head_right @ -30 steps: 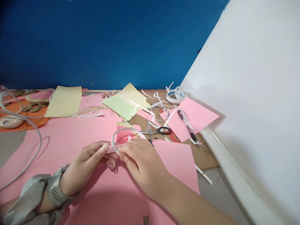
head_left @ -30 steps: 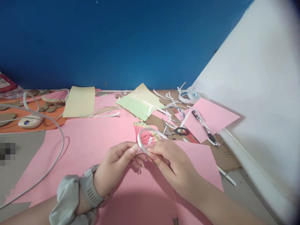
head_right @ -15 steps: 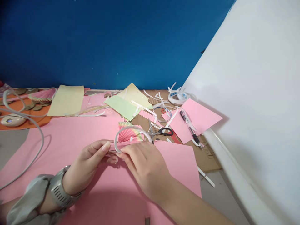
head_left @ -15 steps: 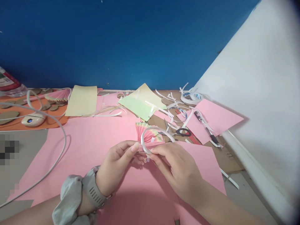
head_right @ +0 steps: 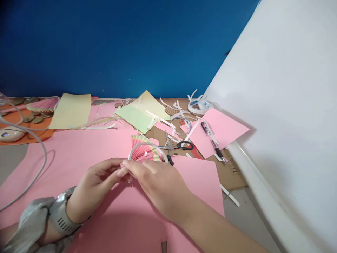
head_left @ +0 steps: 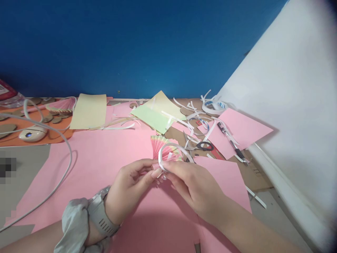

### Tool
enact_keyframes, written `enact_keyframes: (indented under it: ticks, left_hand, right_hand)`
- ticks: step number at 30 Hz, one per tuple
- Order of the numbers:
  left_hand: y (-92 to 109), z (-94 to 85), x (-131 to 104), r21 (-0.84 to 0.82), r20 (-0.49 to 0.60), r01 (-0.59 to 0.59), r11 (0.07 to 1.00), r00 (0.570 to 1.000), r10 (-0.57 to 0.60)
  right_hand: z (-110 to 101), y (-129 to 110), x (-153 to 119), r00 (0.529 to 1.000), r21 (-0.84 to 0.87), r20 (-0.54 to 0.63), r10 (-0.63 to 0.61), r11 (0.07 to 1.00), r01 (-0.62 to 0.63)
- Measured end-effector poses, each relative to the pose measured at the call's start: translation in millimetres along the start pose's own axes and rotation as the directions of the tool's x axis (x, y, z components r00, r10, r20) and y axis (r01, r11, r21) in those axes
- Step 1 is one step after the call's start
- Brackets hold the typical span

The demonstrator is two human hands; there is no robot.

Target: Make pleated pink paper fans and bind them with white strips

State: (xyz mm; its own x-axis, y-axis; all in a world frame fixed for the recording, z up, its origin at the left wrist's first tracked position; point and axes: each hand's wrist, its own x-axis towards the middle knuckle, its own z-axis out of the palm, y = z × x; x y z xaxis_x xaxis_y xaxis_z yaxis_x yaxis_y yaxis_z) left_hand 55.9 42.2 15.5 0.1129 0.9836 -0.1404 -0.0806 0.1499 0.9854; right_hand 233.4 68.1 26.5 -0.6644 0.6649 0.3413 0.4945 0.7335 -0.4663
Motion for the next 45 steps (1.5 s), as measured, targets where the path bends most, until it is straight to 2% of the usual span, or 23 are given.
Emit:
enact_keyframes:
  ticks: [3,7,10,12,15,19,22,26,31,35,38,45]
  left_hand:
    - [-1,0.2,-1,0.033,-0.002,-0.017,0.999,1.000,0.017]
    - [-2,0.7,1,0.013,-0.010,0.003,1.000,1.000,-0.003]
    - [-2,-0.8,4,-0.029,-0.070,0.011,1.000,0.997,-0.013]
    - [-2,-2.1,6,-0.057,-0.144,0.018,0.998,0.989,-0.026]
    - [-1,-2.7,7,-0.094,-0.227,0.012,0.996,0.973,-0.033]
    - [0,-0.3,7,-0.082,-0.208,0.020,0.996,0.977,-0.037]
    - [0,1.4,6,-0.032,-0.157,0.011,0.999,0.987,-0.016]
    - [-1,1.9,5,0.022,-0.073,0.026,0.999,0.997,-0.025]
    - [7,0.8,4,0.013,-0.047,0.049,0.999,0.998,-0.049]
    - [21,-0.7,-1,-0.005,-0.023,-0.004,1.000,1.000,0.004]
    - [27,0.6,-5,-0.009,-0.039,-0.011,1.000,0.999,0.011]
    - [22,4.3,-5,-0.124,-0.078,-0.028,0.992,0.997,0.018]
  right_hand:
    - [4,3,-2,0.993,-0.071,-0.054,-0.102,0.993,0.098]
    - [1,7,-2,0.985,-0.193,-0.145,-0.095,0.979,0.066]
    - [-9,6,-1,0.957,-0.358,-0.246,-0.153,0.932,0.057]
    - [-12,1,0,0.948,-0.459,-0.247,-0.198,0.886,0.066]
    - [-10,-8,-1,0.971,-0.516,-0.162,-0.178,0.853,0.070]
    - [-2,-14,-1,0.996,-0.342,-0.059,-0.060,0.939,0.036]
    - [-4,-14,2,0.994,-0.160,0.017,0.110,0.981,-0.106]
    - [-14,-16,9,0.938,0.076,0.169,0.303,0.945,-0.319]
    - [-25,-21,13,0.887,0.218,0.256,0.385,0.871,-0.441]
    - [-32,-29,11,0.889,0.318,0.237,0.391,0.834,-0.452]
    - [-37,-34,10,0.899,0.332,0.209,0.384,0.837,-0.434]
    - [-33,-43,26,0.871,0.291,0.164,0.464,0.820,-0.492]
